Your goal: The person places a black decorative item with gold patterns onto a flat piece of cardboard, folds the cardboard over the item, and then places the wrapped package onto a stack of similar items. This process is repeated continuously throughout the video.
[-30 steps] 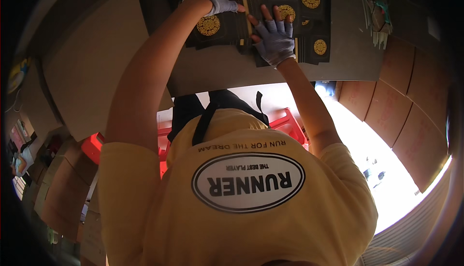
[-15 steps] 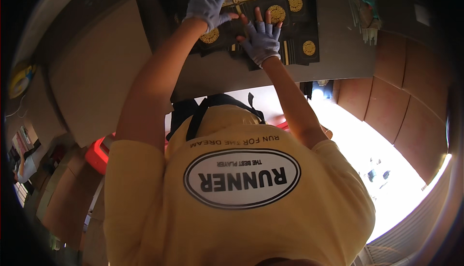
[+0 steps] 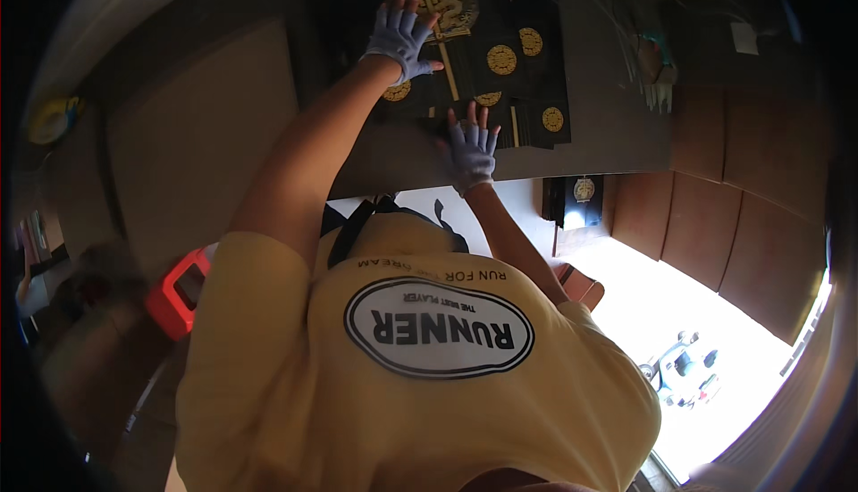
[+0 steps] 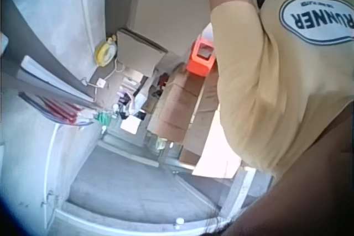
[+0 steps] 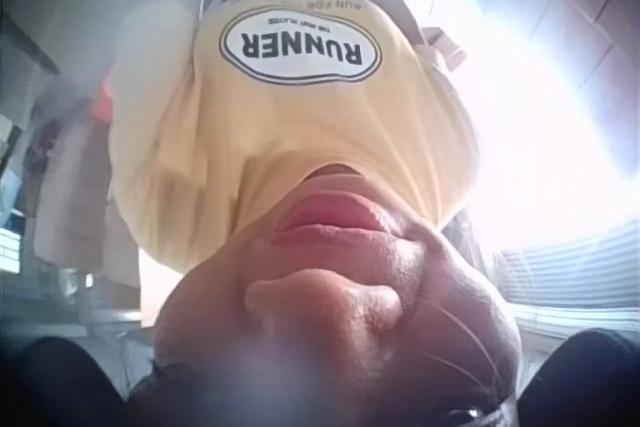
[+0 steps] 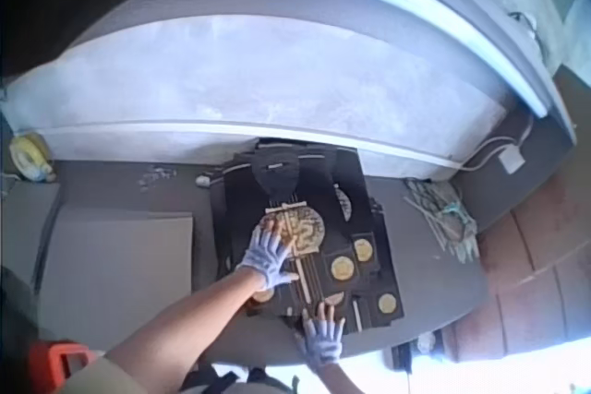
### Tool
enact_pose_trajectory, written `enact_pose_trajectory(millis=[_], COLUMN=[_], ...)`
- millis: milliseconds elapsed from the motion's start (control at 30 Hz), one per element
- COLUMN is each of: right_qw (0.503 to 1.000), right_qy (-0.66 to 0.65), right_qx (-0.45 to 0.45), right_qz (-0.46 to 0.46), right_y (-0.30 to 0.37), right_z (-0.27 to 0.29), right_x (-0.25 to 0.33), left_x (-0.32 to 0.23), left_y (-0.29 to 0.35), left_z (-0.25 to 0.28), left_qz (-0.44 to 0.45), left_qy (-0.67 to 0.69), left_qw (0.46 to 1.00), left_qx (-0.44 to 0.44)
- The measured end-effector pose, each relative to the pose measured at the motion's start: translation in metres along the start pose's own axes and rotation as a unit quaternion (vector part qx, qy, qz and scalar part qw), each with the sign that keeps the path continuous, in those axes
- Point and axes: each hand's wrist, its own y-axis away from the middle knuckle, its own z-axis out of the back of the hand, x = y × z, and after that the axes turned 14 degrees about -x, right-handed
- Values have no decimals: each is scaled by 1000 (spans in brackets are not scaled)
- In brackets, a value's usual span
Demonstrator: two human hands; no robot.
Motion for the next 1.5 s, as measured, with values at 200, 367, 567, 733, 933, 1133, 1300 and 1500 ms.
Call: enact_pose_trajectory(millis=[200, 367, 567, 733, 933, 1133, 1300, 1500], right_qw=[984, 955, 983, 967, 958, 964, 881, 791], right_qy=[-78, -196, -112, -5, 3, -101, -365, -611], right_qx=[-161, -221, 60, 83, 0, 20, 60, 17], right_qz=[15, 28, -130, -239, -287, -245, -295, -36], right_y=[12, 22, -11, -30, -46, -81, -116, -103], right_z=[20, 16, -59, -60, -45, -40, 10, -7], right_x=[22, 81, 227, 286, 252, 190, 217, 307], left_x=[27, 81, 166, 222, 290, 378, 442, 428], left_y=[31, 121, 347, 481, 530, 532, 542, 477], left_z=[7, 22, -23, -31, -56, -88, -97, -29], left_qz=[8, 43, 119, 211, 278, 551, 583, 455], left_qy=[132, 300, 332, 286, 179, -114, 195, 434], left_qw=[970, 884, 883, 898, 906, 823, 783, 736], left_qx=[-203, -356, -308, -258, -264, -75, -94, -249])
